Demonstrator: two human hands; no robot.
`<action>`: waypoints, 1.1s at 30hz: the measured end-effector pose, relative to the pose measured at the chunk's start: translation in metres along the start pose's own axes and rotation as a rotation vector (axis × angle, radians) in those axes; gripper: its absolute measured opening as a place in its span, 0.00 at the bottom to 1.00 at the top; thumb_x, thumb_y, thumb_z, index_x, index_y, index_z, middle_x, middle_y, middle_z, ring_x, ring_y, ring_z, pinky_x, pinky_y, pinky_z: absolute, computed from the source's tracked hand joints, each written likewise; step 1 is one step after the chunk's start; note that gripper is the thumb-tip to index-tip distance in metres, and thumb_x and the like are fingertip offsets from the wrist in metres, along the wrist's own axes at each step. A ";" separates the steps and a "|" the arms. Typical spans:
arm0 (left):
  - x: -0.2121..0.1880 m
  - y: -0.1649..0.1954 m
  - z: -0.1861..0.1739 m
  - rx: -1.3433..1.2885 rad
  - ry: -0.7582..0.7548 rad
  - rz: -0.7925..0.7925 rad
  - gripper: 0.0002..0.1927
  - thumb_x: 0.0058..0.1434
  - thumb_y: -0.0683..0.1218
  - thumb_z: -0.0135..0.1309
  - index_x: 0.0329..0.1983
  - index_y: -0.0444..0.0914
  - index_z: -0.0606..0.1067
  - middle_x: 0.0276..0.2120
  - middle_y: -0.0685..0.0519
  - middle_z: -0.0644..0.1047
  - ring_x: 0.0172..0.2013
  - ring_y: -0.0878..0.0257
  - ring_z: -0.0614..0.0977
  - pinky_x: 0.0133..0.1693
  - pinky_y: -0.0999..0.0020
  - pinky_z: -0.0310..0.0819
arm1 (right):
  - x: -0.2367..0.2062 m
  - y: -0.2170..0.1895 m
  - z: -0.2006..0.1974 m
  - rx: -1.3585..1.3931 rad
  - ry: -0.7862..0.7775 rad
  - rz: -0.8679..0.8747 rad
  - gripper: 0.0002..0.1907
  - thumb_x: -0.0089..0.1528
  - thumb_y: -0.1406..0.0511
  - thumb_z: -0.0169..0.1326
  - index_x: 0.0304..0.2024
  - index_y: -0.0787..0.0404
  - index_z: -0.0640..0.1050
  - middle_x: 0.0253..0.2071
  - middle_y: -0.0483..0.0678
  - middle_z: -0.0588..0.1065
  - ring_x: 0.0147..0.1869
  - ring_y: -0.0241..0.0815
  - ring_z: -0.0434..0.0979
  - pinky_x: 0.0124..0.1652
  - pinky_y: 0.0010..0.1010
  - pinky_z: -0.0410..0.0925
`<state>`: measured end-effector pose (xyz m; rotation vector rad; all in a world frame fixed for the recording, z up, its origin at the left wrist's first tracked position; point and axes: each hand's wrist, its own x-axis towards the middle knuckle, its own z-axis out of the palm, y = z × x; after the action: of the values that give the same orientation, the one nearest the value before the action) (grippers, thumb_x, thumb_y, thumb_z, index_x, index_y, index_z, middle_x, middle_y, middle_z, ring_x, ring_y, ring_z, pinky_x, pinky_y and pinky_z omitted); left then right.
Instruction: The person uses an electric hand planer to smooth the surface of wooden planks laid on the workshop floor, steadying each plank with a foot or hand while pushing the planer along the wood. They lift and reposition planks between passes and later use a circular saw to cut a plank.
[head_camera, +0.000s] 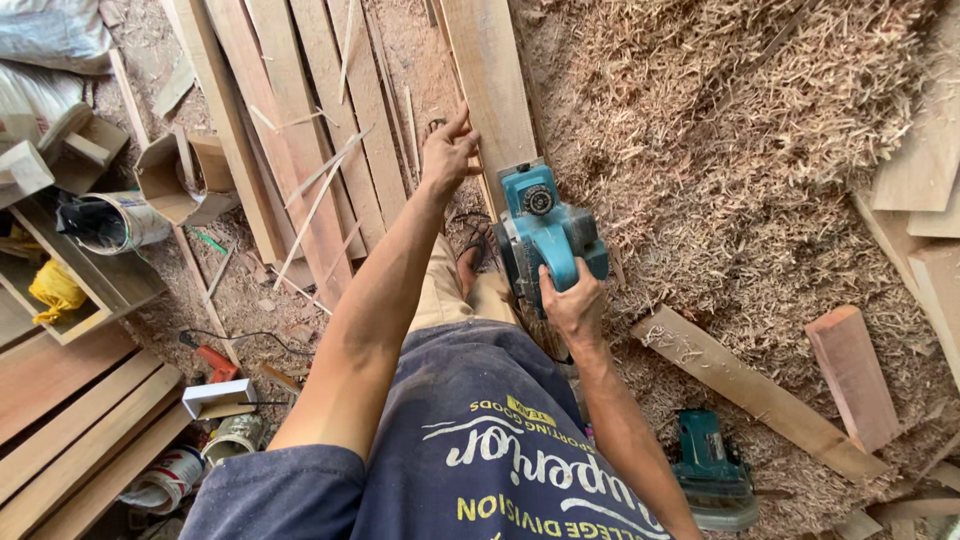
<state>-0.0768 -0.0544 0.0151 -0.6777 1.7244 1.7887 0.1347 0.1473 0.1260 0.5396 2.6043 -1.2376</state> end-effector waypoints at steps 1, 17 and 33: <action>0.003 0.001 -0.002 0.004 -0.019 0.009 0.28 0.70 0.43 0.51 0.72 0.55 0.65 0.61 0.45 0.74 0.47 0.54 0.83 0.42 0.56 0.86 | 0.011 -0.004 0.003 0.012 -0.004 -0.008 0.14 0.64 0.60 0.60 0.36 0.66 0.76 0.22 0.51 0.76 0.22 0.44 0.80 0.23 0.33 0.75; 0.050 0.005 -0.025 0.125 -0.137 0.058 0.31 0.71 0.44 0.47 0.78 0.45 0.61 0.58 0.43 0.65 0.46 0.55 0.77 0.43 0.62 0.81 | 0.248 -0.141 0.033 0.026 0.121 -0.156 0.14 0.62 0.63 0.63 0.35 0.70 0.77 0.28 0.61 0.79 0.33 0.58 0.84 0.32 0.43 0.75; 0.105 0.044 -0.034 0.202 -0.181 0.279 0.50 0.59 0.41 0.65 0.80 0.51 0.52 0.63 0.47 0.61 0.49 0.60 0.73 0.55 0.68 0.74 | 0.518 -0.285 0.069 0.032 0.094 -0.284 0.13 0.63 0.62 0.62 0.35 0.69 0.78 0.26 0.58 0.79 0.29 0.53 0.83 0.31 0.41 0.77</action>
<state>-0.1832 -0.0842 -0.0280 -0.1915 1.9119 1.7591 -0.4526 0.0506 0.1086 0.2420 2.8198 -1.3673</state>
